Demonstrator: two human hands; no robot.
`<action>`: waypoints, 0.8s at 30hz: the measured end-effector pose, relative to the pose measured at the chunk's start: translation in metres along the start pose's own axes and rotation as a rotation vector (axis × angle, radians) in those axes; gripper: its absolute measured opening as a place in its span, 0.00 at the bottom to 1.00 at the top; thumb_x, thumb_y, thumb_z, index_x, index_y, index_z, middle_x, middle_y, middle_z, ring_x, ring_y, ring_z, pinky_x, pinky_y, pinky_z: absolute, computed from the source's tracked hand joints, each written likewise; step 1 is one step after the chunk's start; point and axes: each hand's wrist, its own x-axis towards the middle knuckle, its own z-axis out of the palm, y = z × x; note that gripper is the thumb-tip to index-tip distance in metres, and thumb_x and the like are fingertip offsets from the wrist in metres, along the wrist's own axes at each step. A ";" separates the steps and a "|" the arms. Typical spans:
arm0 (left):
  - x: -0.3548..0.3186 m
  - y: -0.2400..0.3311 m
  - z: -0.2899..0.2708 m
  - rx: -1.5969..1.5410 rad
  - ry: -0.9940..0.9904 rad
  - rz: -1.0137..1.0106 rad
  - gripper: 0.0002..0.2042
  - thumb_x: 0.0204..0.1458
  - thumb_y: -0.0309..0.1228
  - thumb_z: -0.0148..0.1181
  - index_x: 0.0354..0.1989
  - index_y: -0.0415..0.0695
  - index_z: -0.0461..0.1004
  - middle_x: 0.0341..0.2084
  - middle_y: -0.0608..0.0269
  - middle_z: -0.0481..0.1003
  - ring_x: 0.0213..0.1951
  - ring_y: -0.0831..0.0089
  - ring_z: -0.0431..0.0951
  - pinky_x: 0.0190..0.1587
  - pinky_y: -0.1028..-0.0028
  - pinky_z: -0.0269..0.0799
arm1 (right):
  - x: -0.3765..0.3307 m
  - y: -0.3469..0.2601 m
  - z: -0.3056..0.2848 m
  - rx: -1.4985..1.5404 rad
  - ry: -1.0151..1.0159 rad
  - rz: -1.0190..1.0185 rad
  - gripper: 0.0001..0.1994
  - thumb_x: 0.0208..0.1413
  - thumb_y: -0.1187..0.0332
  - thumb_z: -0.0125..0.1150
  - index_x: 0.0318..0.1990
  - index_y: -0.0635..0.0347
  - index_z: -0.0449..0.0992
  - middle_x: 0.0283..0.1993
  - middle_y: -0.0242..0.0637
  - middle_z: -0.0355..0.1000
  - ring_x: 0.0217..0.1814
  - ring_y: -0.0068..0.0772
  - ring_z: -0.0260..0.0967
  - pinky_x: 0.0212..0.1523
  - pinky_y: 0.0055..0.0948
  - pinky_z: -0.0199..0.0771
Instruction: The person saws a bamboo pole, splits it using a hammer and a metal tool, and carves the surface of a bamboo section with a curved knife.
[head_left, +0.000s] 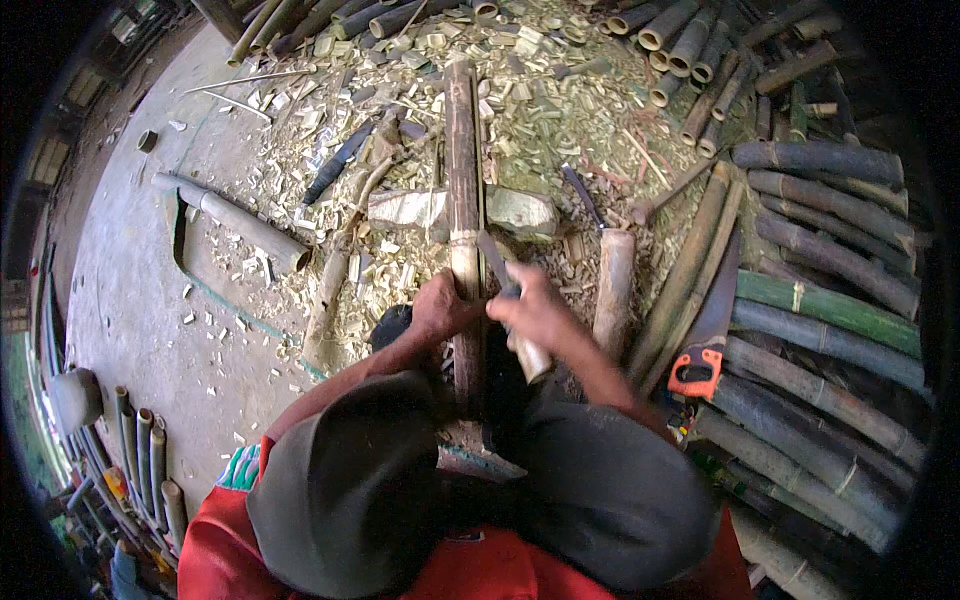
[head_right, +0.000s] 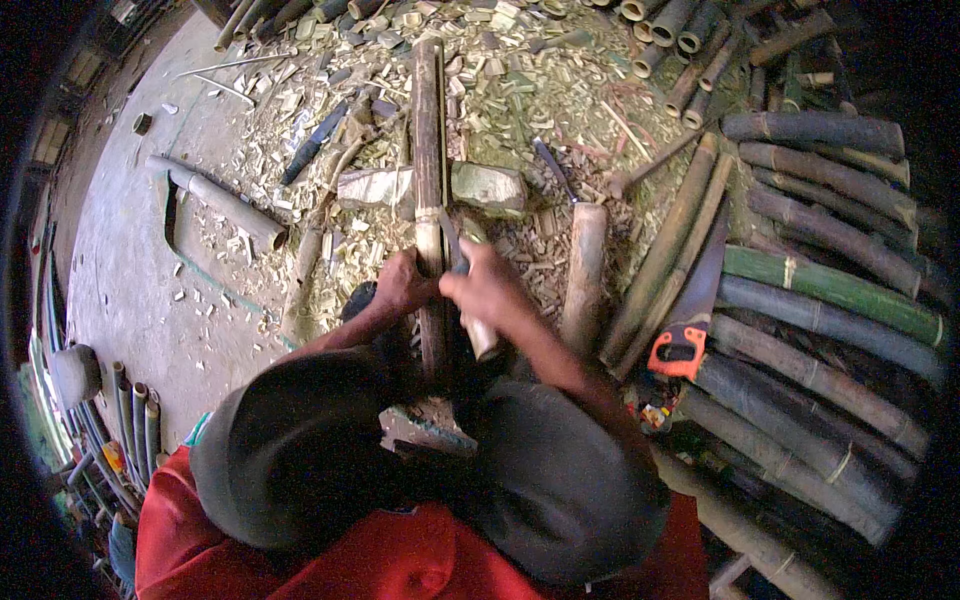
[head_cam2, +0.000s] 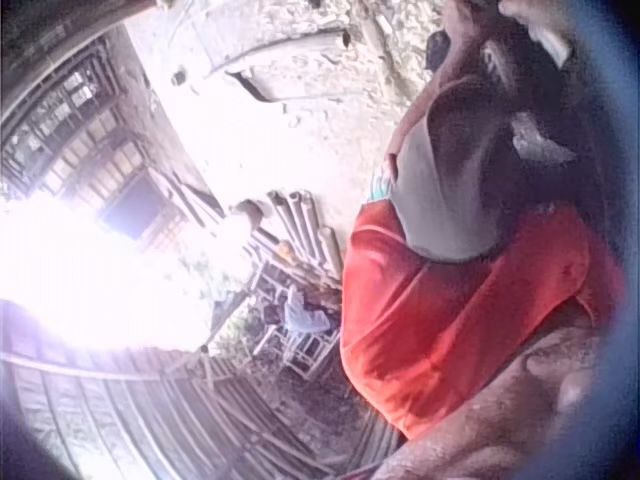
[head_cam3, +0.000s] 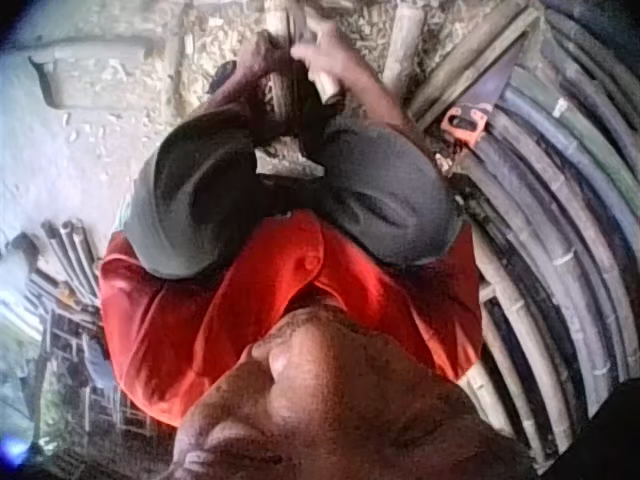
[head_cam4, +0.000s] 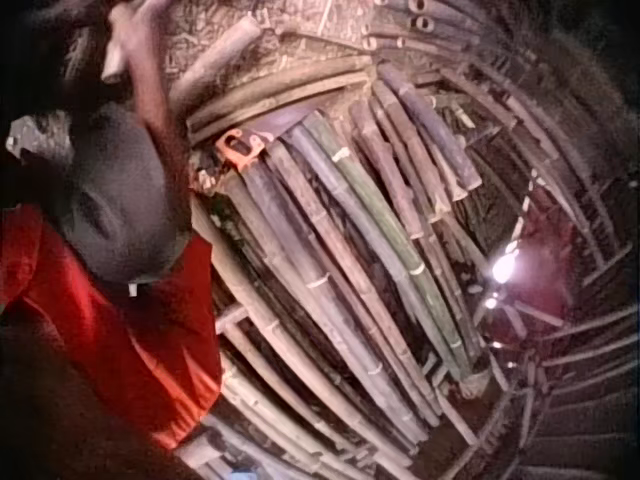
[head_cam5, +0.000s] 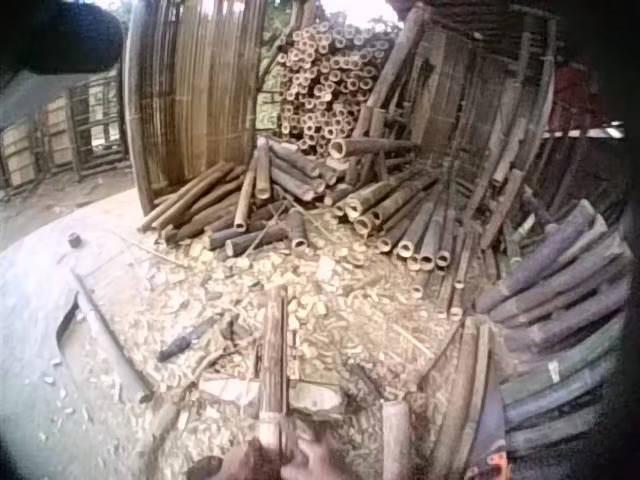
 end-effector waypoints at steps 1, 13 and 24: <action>0.003 -0.016 0.003 -0.057 0.029 0.006 0.37 0.34 0.57 0.77 0.38 0.31 0.78 0.33 0.41 0.82 0.39 0.52 0.84 0.42 0.58 0.79 | 0.003 -0.025 -0.016 0.163 -0.136 0.149 0.27 0.52 0.67 0.66 0.60 0.66 0.70 0.30 0.34 0.71 0.23 0.30 0.71 0.22 0.33 0.75; 0.004 -0.017 0.003 0.014 0.044 -0.020 0.35 0.36 0.54 0.76 0.42 0.32 0.78 0.38 0.38 0.81 0.44 0.48 0.83 0.47 0.55 0.78 | -0.016 -0.034 0.017 -0.118 0.019 0.015 0.23 0.50 0.67 0.62 0.54 0.66 0.73 0.41 0.57 0.76 0.44 0.60 0.76 0.49 0.49 0.75; 0.014 -0.025 0.000 -0.055 0.044 0.112 0.19 0.41 0.44 0.78 0.33 0.41 0.84 0.26 0.56 0.83 0.26 0.69 0.82 0.33 0.64 0.77 | 0.056 -0.022 -0.078 0.382 -0.533 0.291 0.15 0.58 0.65 0.64 0.46 0.66 0.70 0.31 0.49 0.76 0.21 0.40 0.76 0.20 0.42 0.83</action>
